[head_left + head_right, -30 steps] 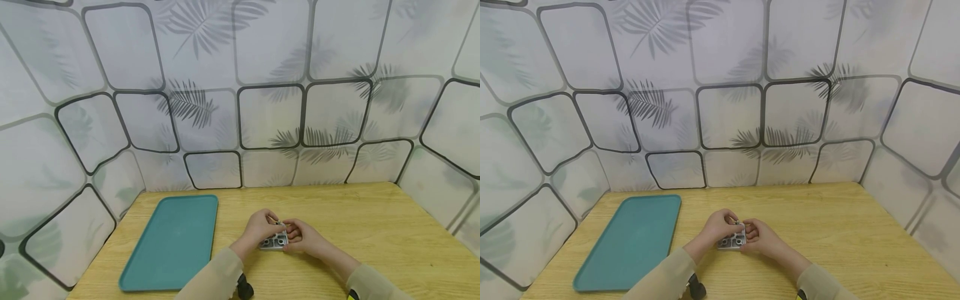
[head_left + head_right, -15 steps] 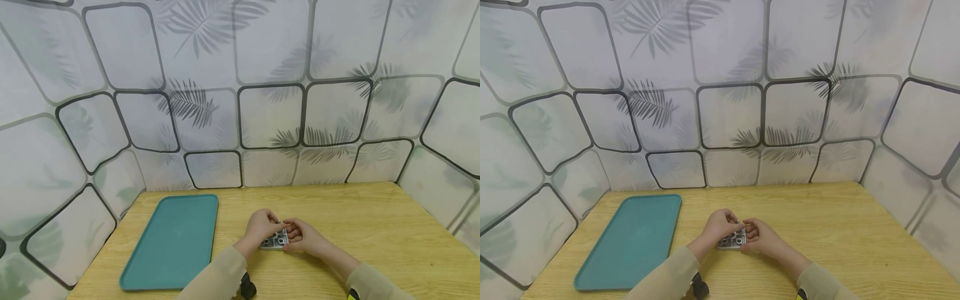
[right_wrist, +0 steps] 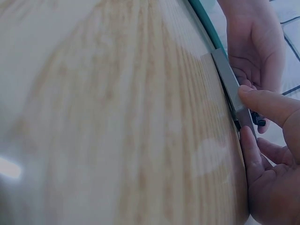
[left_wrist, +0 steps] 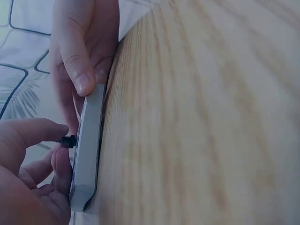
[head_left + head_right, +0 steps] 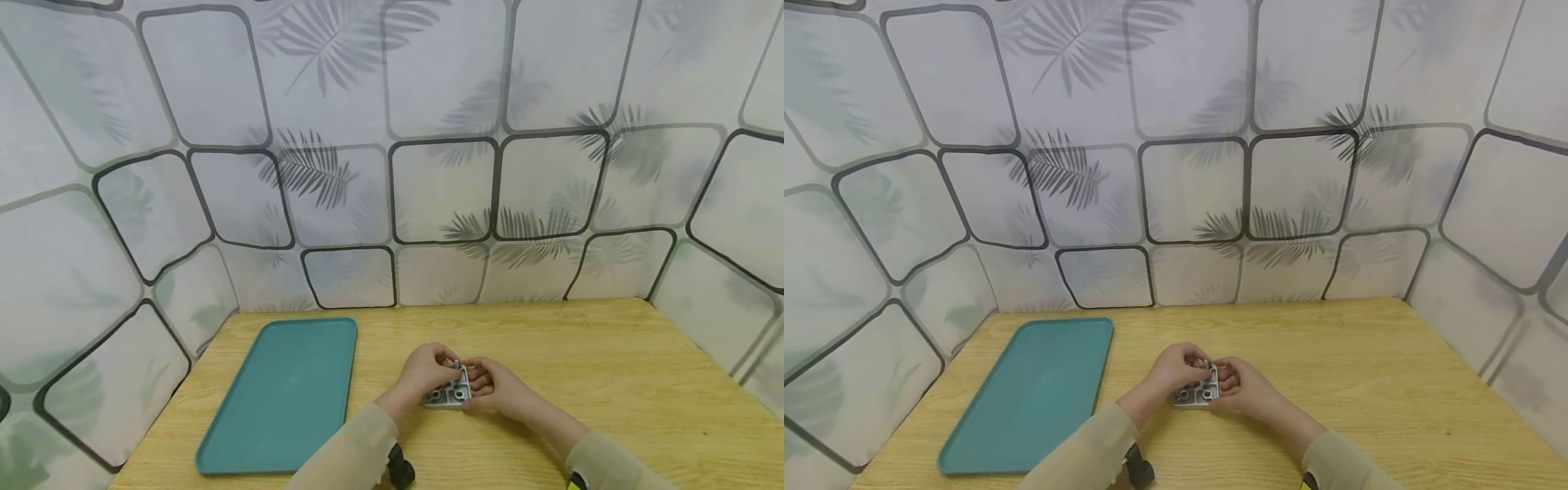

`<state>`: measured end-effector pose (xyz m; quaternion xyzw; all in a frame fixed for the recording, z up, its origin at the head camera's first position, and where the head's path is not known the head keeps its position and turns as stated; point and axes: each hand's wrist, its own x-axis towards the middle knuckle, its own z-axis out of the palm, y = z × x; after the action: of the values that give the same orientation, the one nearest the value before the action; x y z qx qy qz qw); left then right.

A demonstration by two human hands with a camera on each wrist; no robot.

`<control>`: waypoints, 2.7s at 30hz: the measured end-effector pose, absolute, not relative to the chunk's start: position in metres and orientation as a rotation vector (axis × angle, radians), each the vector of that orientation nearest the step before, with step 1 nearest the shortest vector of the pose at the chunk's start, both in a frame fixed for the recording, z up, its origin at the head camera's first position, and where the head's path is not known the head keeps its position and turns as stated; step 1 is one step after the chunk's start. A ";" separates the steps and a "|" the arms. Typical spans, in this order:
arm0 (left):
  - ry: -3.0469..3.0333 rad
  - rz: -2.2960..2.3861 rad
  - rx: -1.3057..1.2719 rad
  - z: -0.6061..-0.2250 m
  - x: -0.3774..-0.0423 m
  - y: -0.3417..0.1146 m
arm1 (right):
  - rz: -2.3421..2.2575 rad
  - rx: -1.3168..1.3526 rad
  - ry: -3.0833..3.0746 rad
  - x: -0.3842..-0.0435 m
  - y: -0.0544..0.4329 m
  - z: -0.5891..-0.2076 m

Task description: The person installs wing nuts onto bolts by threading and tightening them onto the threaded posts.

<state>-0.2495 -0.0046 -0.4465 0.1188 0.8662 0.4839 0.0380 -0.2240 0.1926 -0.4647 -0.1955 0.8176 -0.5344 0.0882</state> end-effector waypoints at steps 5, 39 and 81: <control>2.579 1.545 0.365 -0.449 -0.253 -0.006 | -1.589 -0.591 2.437 -0.225 0.193 -0.465; 2.427 1.743 0.244 -0.444 -0.247 -0.006 | -1.640 -0.613 2.407 -0.224 0.194 -0.467; 2.701 1.456 0.308 -0.438 -0.242 0.000 | -1.587 -0.647 2.439 -0.229 0.194 -0.469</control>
<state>-0.2420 0.0000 -0.4385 0.0998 0.8755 0.4719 0.0289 -0.2286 0.1937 -0.4689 -0.2162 0.8156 -0.5308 0.0801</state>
